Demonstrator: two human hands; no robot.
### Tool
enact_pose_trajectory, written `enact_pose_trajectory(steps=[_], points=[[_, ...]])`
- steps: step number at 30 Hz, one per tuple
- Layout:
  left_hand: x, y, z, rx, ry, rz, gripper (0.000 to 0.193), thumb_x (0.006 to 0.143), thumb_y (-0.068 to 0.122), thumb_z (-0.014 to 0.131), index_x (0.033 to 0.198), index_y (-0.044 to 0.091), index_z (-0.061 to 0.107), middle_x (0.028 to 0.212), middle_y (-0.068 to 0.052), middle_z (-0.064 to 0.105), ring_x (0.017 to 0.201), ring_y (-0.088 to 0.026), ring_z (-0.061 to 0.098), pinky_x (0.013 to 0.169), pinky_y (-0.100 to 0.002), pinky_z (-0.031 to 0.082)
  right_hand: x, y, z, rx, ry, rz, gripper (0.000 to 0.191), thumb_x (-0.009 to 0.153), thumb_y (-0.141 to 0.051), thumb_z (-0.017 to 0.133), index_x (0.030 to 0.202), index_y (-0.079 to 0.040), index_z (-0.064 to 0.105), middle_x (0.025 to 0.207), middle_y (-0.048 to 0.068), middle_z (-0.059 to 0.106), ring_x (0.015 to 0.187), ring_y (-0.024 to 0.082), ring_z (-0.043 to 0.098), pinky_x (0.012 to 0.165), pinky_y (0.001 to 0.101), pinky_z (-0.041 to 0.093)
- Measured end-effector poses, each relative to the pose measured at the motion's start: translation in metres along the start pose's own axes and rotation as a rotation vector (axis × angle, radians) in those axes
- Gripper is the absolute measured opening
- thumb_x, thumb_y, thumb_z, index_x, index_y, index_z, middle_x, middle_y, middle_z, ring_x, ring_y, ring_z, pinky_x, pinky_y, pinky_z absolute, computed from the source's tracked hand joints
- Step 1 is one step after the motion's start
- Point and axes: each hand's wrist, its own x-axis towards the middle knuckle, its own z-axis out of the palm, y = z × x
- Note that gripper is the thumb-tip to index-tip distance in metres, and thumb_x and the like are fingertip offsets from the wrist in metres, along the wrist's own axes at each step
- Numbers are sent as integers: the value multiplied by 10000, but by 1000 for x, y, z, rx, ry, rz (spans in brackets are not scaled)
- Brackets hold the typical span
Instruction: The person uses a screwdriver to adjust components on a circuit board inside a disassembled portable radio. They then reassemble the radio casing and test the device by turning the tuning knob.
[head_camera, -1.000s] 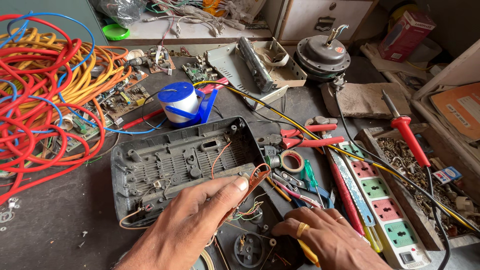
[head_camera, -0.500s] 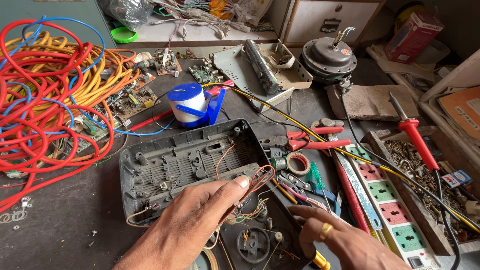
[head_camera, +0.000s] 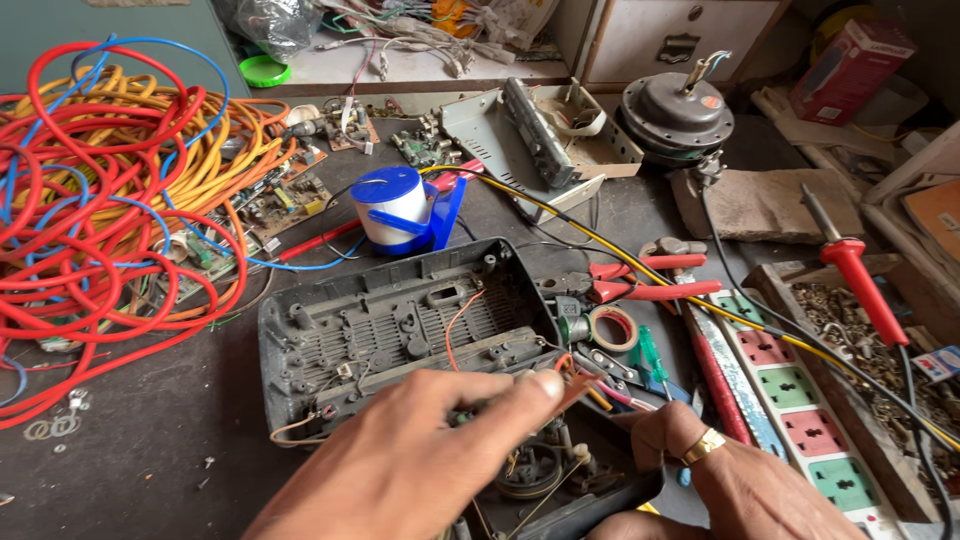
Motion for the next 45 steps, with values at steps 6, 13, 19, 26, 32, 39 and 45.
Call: enact_pose_trajectory(steps=[6, 13, 19, 26, 32, 39, 45], points=[[47, 29, -6, -64, -358, -970, 647, 848, 830, 501, 1202, 386, 811, 1183, -159, 765, 1157, -366, 702, 1022, -470, 519, 21, -16, -7, -90, -68, 81, 832, 967, -445, 706, 1544, 26, 334, 1121, 72, 716, 1005, 223, 769, 901, 309, 562], [55, 38, -19, -54, -343, -985, 685, 880, 800, 453, 1046, 262, 843, 1058, -185, 780, 1085, -387, 726, 1002, -496, 519, 14, -17, 4, -67, -293, 587, 238, 924, -398, 701, 1132, -304, 635, 1165, -117, 733, 1096, 89, 732, 914, 270, 581], [54, 38, -20, -30, -371, -1052, 739, 885, 780, 453, 1013, 164, 840, 1068, -204, 769, 1108, -376, 717, 1024, -486, 503, 5, -3, 7, -39, -296, 317, 271, 989, -325, 573, 1234, -240, 651, 1307, -22, 664, 1197, 129, 671, 941, 277, 540], [47, 27, -13, -6, -344, -893, 652, 907, 777, 435, 1204, 289, 750, 1126, -217, 725, 1142, -397, 686, 1008, -493, 504, 6, 11, 16, 227, -541, 647, 327, 1069, -414, 485, 1257, -229, 679, 1247, -40, 636, 1192, 90, 625, 1008, 253, 519], [45, 29, -13, -132, -359, -1009, 688, 819, 760, 557, 1123, 190, 795, 1076, -202, 791, 1110, -332, 754, 996, -445, 537, -11, 14, 43, -2, -598, 870, 280, 1000, -447, 620, 1212, -291, 718, 1277, -107, 640, 1178, 87, 644, 1029, 274, 516], [42, 27, -10, -157, -362, -983, 611, 865, 781, 502, 1163, 358, 826, 1107, -169, 782, 1096, -367, 722, 983, -474, 526, -18, 20, 45, -126, -697, 218, 245, 889, -286, 682, 1123, -239, 739, 1417, 39, 550, 1279, 231, 599, 999, 379, 500], [32, 12, 3, -132, -340, -729, 494, 995, 643, 434, 1356, 433, 698, 1055, -153, 767, 1037, -400, 718, 886, -521, 546, 28, -20, 22, -209, -383, 239, 188, 781, -342, 821, 962, -297, 807, 1359, 50, 646, 1171, 281, 645, 895, 485, 490]])
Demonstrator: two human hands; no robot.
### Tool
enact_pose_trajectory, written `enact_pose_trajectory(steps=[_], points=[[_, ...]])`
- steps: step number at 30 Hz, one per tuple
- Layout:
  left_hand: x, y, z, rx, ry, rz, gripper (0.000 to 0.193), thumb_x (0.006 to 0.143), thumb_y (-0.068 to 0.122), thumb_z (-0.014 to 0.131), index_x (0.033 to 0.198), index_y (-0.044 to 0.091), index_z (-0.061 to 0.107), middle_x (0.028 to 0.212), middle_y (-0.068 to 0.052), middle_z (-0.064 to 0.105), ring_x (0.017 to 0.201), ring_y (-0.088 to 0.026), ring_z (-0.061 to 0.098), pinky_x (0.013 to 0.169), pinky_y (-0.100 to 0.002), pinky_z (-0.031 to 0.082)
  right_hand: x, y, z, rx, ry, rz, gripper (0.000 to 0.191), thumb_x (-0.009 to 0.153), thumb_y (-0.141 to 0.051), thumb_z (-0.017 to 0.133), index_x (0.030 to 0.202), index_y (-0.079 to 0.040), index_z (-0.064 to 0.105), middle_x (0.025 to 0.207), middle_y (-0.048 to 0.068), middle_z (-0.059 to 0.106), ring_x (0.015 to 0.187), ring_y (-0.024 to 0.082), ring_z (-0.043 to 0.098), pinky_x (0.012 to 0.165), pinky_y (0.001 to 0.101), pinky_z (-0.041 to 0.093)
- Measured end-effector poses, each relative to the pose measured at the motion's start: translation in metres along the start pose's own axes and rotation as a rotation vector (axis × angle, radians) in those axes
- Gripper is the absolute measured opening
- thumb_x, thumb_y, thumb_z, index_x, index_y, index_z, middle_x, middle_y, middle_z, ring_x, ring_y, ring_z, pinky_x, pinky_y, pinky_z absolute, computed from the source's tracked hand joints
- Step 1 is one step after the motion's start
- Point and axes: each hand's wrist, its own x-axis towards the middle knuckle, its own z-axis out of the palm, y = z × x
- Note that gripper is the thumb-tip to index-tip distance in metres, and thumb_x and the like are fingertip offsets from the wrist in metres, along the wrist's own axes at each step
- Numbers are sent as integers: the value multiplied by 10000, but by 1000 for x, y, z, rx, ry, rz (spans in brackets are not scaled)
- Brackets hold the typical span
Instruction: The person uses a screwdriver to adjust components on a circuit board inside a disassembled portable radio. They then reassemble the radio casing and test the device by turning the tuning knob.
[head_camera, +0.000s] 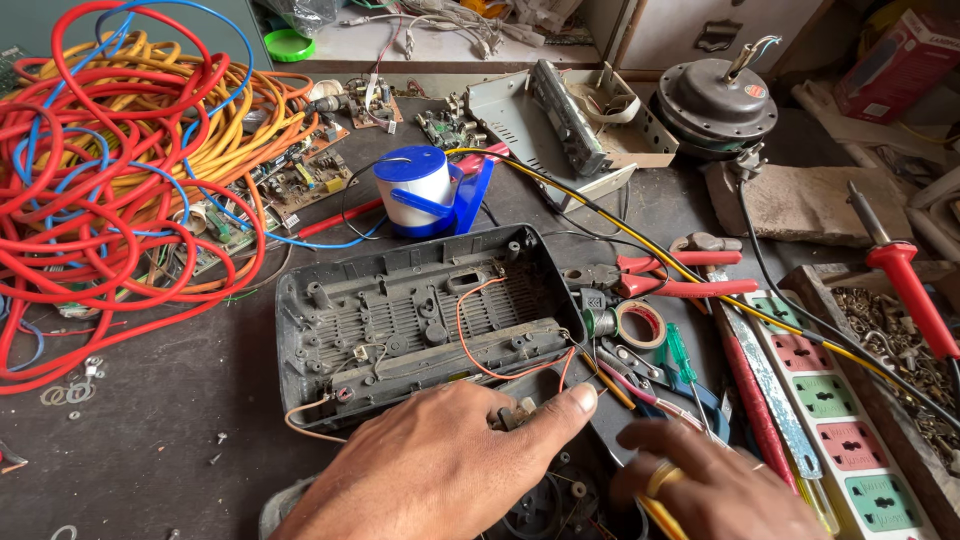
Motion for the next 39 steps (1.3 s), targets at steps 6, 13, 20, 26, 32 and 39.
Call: enact_pose_trajectory(steps=[6, 13, 20, 26, 32, 39], points=[[8, -26, 16, 384, 108, 368, 576, 1085, 331, 407, 1644, 414, 295, 1033, -224, 633, 939, -440, 692, 755, -573, 538, 18, -59, 4, 626, 372, 324, 387, 698, -287, 1001, 1025, -154, 842, 861, -35, 780, 773, 85, 760, 690, 235, 645], [11, -22, 17, 388, 36, 267, 590, 1072, 363, 425, 1643, 450, 301, 1109, -222, 629, 1028, -440, 686, 827, -571, 541, 30, -66, 17, 584, 179, 605, 400, 692, -266, 992, 1059, -158, 878, 801, -15, 803, 675, 92, 691, 605, 241, 622], [2, 1, 4, 255, -51, 31, 474, 1091, 502, 402, 1565, 500, 404, 1136, -191, 667, 1050, -416, 694, 891, -547, 536, 31, -68, 22, 630, 270, 511, 362, 722, -255, 964, 1045, -128, 861, 822, -22, 796, 716, 69, 698, 634, 224, 615], [0, -2, 4, 382, -24, 184, 618, 1048, 345, 458, 1633, 438, 282, 1107, -232, 647, 1020, -420, 695, 830, -556, 552, 33, -65, 21, 645, 129, 670, 353, 743, -266, 965, 1058, -138, 871, 816, -9, 797, 730, 85, 694, 658, 244, 603], [4, -10, 9, 395, -14, 214, 653, 1032, 312, 485, 1640, 419, 271, 1131, -229, 633, 1044, -434, 679, 834, -561, 547, 34, -67, 20, 686, 134, 669, 386, 745, -294, 964, 1087, -137, 878, 827, -7, 770, 702, 81, 710, 665, 249, 601], [5, -26, 7, 376, 16, 280, 736, 1019, 206, 480, 1676, 418, 221, 1237, -207, 609, 1129, -426, 643, 909, -538, 524, 21, -48, -15, 404, 27, 606, 760, 594, -436, 951, 1281, -247, 687, 1150, -27, 687, 985, 151, 638, 721, 349, 609]])
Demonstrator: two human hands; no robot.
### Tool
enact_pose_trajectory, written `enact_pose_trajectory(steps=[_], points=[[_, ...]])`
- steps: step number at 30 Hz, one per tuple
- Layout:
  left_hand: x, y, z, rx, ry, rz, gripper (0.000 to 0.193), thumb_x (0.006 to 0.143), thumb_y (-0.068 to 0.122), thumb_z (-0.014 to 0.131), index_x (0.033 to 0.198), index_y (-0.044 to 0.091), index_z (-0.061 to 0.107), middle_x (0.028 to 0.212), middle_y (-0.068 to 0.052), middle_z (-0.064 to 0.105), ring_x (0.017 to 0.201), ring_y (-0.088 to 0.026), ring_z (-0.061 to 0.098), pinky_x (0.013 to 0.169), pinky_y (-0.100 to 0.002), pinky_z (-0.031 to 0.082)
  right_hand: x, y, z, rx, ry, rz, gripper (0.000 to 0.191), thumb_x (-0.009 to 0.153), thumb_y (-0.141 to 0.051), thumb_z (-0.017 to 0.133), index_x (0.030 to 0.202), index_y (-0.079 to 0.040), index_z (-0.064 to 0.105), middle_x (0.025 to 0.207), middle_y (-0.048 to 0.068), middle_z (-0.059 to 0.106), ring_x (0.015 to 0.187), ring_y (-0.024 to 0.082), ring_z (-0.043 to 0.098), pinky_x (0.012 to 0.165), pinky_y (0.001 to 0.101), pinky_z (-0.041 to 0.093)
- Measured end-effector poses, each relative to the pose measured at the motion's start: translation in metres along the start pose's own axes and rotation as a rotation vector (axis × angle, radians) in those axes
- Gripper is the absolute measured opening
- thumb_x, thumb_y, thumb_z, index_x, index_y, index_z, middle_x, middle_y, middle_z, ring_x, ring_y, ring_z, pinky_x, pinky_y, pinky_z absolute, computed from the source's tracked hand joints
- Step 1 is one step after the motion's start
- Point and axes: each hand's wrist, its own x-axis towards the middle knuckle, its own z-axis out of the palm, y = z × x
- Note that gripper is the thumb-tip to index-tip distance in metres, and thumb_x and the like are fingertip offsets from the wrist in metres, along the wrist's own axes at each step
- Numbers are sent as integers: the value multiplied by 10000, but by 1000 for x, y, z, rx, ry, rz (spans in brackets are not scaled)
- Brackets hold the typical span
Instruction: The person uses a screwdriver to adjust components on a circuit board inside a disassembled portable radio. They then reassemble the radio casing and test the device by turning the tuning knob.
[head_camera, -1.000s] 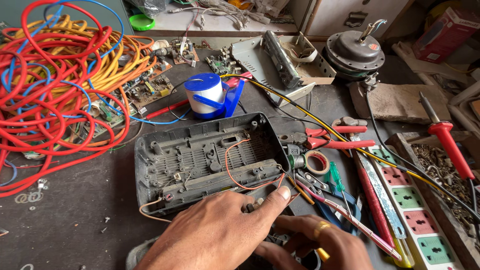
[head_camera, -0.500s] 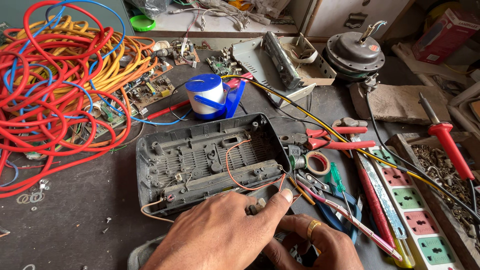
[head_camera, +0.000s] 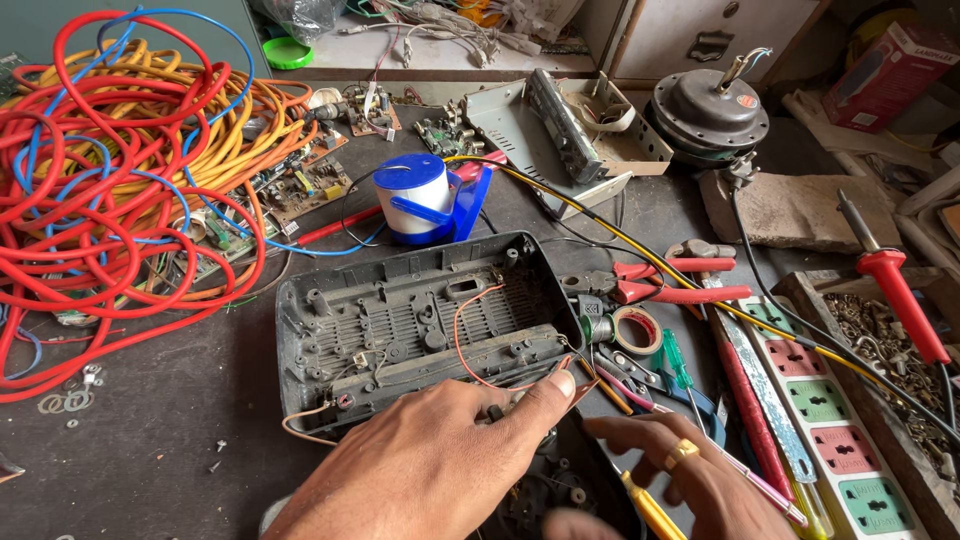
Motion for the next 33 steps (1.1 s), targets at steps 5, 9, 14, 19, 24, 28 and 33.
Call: enact_pose_trajectory(steps=[5, 9, 14, 19, 24, 28, 33], points=[[-2, -4, 2, -71, 112, 91, 725, 1014, 197, 487, 1676, 390, 263, 1308, -173, 612, 1137, -421, 645, 897, -523, 528, 14, 41, 8, -364, -93, -306, 906, 786, -439, 769, 1601, -308, 395, 1571, 26, 417, 1470, 295, 374, 1099, 581, 292], [0, -6, 3, -74, -55, -57, 624, 1047, 269, 444, 1624, 426, 264, 1213, -143, 649, 1128, -367, 662, 923, -491, 535, 19, 73, 27, -453, -197, -358, 737, 875, -550, 747, 1517, -332, 457, 1531, -3, 417, 1447, 295, 361, 1099, 635, 216], [-3, -9, 1, -52, 128, 146, 768, 958, 156, 547, 1661, 335, 294, 1234, -140, 664, 1082, -410, 667, 858, -510, 542, 26, 93, 17, -439, -298, -447, 269, 984, -405, 600, 1226, -328, 690, 1570, -18, 470, 1432, 238, 467, 1131, 463, 396], [-9, -1, -10, -59, 123, 154, 759, 921, 137, 551, 1626, 310, 330, 1164, -118, 693, 1054, -371, 683, 857, -490, 546, 17, 86, 5, -423, -90, -524, 208, 1043, -367, 562, 949, -248, 705, 1484, -73, 602, 1384, 216, 559, 1017, 408, 524], [-7, 18, -29, -320, -55, -436, 555, 996, 687, 459, 1410, 397, 689, 1223, -153, 743, 1155, -370, 691, 987, -475, 527, 10, 60, -22, -230, -205, -552, 185, 906, -400, 718, 914, -222, 669, 1525, 11, 564, 1292, 173, 634, 969, 349, 551], [-8, 31, -42, -351, 80, -543, 843, 851, 903, 461, 1298, 249, 751, 1252, -181, 712, 1179, -383, 676, 1001, -499, 515, -1, 41, -27, -172, 12, -413, 357, 829, -466, 785, 1043, -229, 627, 1291, -52, 648, 1195, 154, 674, 979, 333, 572], [-11, 40, -47, -380, 37, -627, 816, 844, 828, 492, 1112, 125, 808, 1123, -213, 754, 1141, -362, 705, 1030, -472, 506, -1, 27, -15, -224, 105, -337, 375, 763, -396, 789, 1057, -233, 621, 1371, -25, 596, 1147, 142, 675, 936, 312, 590]])
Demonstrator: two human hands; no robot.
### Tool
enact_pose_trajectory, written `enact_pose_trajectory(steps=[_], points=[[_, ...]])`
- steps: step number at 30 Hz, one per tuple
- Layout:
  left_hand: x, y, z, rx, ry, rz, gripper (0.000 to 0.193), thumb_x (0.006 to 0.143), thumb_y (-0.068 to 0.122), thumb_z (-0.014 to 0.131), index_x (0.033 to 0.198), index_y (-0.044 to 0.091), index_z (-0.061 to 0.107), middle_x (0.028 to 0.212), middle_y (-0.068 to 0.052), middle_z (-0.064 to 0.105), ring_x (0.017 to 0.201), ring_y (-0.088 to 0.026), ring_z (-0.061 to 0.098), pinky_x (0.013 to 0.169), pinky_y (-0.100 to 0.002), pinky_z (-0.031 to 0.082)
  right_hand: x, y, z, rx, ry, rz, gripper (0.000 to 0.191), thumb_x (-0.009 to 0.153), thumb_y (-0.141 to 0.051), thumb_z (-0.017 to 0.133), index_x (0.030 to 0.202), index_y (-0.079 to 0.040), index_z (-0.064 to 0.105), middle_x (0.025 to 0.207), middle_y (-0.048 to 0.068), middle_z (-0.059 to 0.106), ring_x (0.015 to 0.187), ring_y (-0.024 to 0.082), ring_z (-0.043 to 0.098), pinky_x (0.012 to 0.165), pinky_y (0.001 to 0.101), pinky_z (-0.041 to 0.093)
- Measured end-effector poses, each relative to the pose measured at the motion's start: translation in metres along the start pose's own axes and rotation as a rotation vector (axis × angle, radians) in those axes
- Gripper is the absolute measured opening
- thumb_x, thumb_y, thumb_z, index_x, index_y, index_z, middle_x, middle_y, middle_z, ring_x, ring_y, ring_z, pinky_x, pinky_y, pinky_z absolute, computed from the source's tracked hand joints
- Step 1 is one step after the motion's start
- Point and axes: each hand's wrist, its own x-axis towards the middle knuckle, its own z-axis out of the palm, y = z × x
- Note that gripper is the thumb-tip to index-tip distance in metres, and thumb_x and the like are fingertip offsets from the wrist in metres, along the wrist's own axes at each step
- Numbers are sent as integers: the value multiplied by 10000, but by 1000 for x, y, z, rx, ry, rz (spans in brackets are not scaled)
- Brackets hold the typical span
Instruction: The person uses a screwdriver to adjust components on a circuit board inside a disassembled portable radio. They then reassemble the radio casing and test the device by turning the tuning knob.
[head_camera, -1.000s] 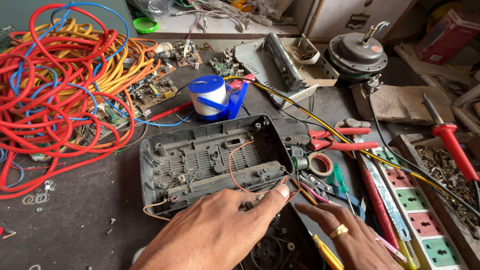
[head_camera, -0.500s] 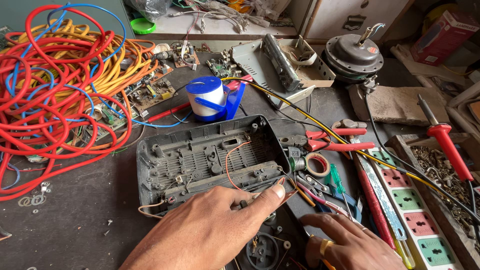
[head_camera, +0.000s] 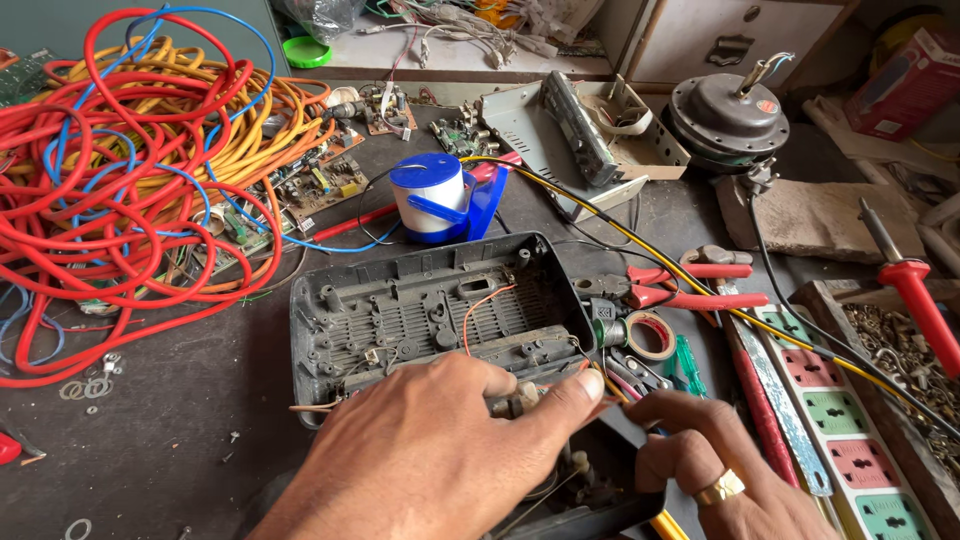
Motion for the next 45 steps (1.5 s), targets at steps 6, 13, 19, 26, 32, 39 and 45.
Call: enact_pose_trajectory(steps=[6, 13, 19, 26, 32, 39, 45], points=[[4, 1, 6, 80, 99, 79, 802, 844, 810, 573, 1025, 55, 775, 1060, -224, 758, 1080, -380, 726, 990, -511, 522, 6, -12, -9, 164, 145, -281, 257, 829, -331, 778, 991, -195, 633, 1224, 9, 660, 1178, 187, 669, 973, 347, 561], [10, 2, 12, 114, 127, 21, 772, 823, 815, 608, 1056, 102, 789, 1084, -223, 755, 1099, -369, 723, 1032, -499, 500, 10, -22, -5, 166, 197, -317, 181, 795, -264, 727, 957, -214, 663, 1111, -25, 721, 1120, 158, 697, 922, 310, 578], [11, 4, 13, 132, 105, 15, 640, 828, 809, 598, 1078, 270, 836, 1062, -181, 776, 1092, -345, 737, 1032, -489, 506, 4, -20, 0, 146, 181, -282, 192, 786, -280, 742, 963, -235, 685, 1087, -62, 729, 1088, 137, 708, 883, 295, 590], [9, 5, 9, 146, 86, -44, 755, 824, 800, 613, 1038, 101, 803, 1055, -224, 755, 1091, -344, 736, 1033, -486, 514, 5, -23, 2, -16, 285, -382, 160, 763, -300, 708, 913, -266, 666, 1001, -86, 720, 1033, 110, 755, 865, 280, 577], [9, 6, 1, 139, 83, -28, 762, 802, 815, 610, 1027, 121, 828, 1060, -199, 772, 1099, -338, 740, 1041, -482, 507, 7, -28, 3, -4, 308, -368, 87, 789, -290, 702, 862, -278, 656, 937, -108, 701, 974, 64, 748, 871, 253, 577], [3, 9, -16, 79, 32, -41, 735, 764, 885, 598, 1016, 242, 849, 1049, -174, 784, 1084, -343, 734, 1015, -493, 513, -2, 11, 28, 82, 387, -464, 49, 778, -254, 674, 801, -210, 667, 940, -49, 718, 971, 81, 746, 903, 245, 561], [-3, 18, -28, 75, -129, -24, 743, 887, 745, 477, 926, 72, 789, 947, -213, 768, 1008, -355, 753, 964, -475, 539, 39, 13, 18, 339, -24, -614, 80, 867, -174, 707, 871, -99, 735, 990, 54, 757, 1014, 173, 742, 892, 291, 563]])
